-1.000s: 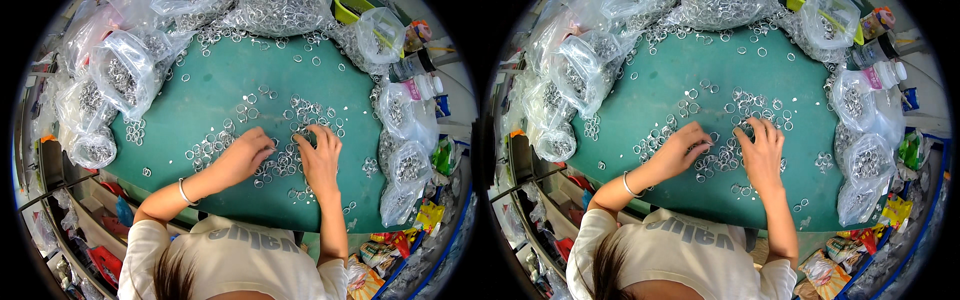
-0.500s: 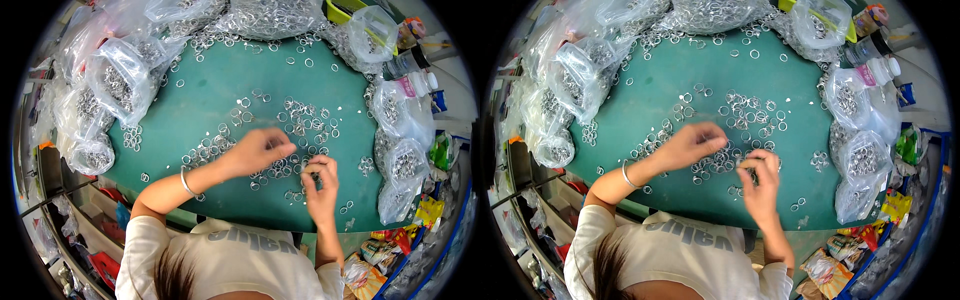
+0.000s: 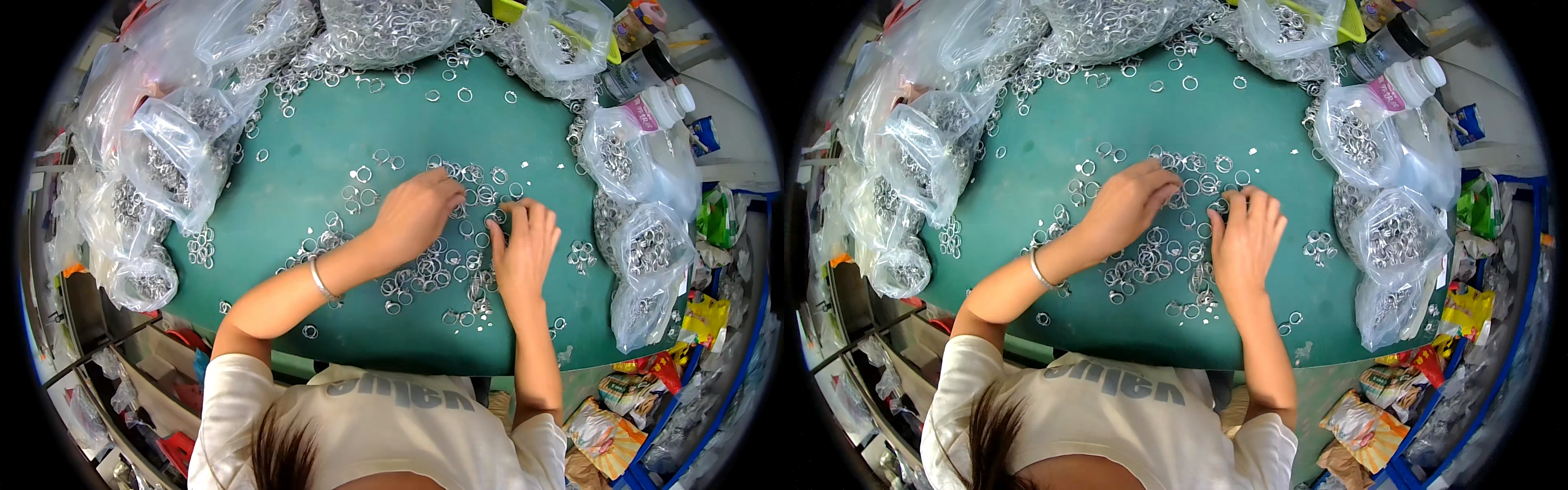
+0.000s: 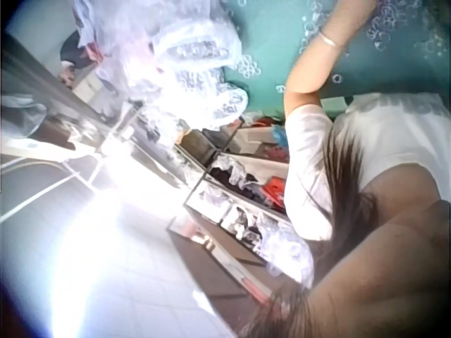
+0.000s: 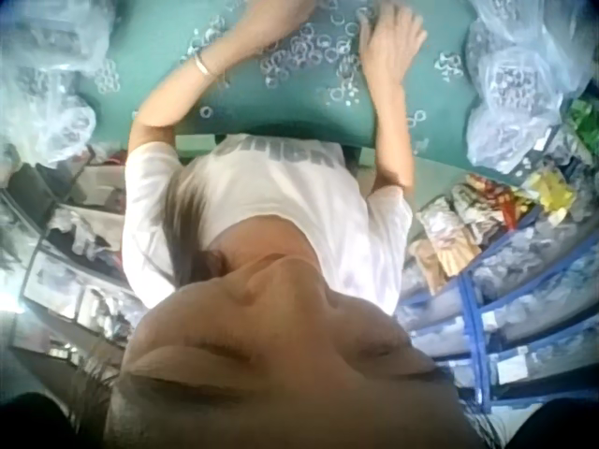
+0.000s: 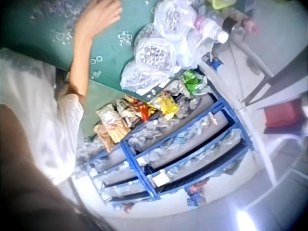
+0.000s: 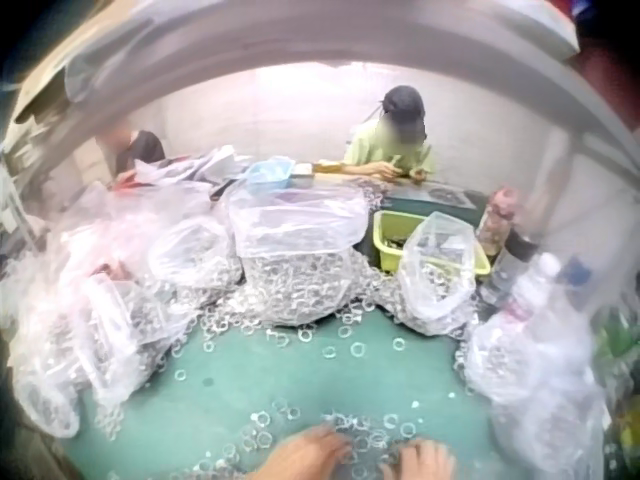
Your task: The person gathers and sorts small silver-colored metal rings on a green work surface by hand, moving them from a loose pile into their palm and then placing them aside.
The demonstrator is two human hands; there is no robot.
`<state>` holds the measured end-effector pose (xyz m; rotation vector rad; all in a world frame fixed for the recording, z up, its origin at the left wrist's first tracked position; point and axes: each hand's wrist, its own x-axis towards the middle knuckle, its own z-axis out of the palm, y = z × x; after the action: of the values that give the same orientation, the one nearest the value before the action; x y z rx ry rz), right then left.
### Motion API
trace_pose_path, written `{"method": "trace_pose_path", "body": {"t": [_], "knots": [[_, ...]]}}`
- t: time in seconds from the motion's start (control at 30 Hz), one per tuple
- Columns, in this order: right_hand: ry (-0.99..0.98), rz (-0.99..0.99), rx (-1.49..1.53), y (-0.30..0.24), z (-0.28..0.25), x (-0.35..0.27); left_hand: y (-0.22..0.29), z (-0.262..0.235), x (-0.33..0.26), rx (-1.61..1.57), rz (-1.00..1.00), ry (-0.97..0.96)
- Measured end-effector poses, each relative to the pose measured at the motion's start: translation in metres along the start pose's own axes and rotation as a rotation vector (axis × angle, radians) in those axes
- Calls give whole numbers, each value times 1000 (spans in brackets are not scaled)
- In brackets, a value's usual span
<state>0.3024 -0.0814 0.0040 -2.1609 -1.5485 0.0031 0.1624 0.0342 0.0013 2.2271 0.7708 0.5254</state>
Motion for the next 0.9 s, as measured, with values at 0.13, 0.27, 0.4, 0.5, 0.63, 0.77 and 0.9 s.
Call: {"method": "trace_pose_path", "body": {"t": [0.13,0.27,0.4,0.5,0.63,0.77,0.9], "knots": [[-116,-13,102,11,-13,-8,0,15,8,122,174,-20],[-159,59,266,30,-30,-8,0,20,11,361,108,-47],[11,28,91,37,-18,24,3,17,14,369,71,-106],[-45,-35,3,36,-4,37,2,18,16,381,108,-114],[-2,-35,138,44,-17,30,4,6,13,-108,3,-55],[-16,3,80,46,-15,18,-4,-10,11,-1157,-496,-404],[-46,-10,4,44,-4,18,-6,-9,1,-1512,-589,-361]]}}
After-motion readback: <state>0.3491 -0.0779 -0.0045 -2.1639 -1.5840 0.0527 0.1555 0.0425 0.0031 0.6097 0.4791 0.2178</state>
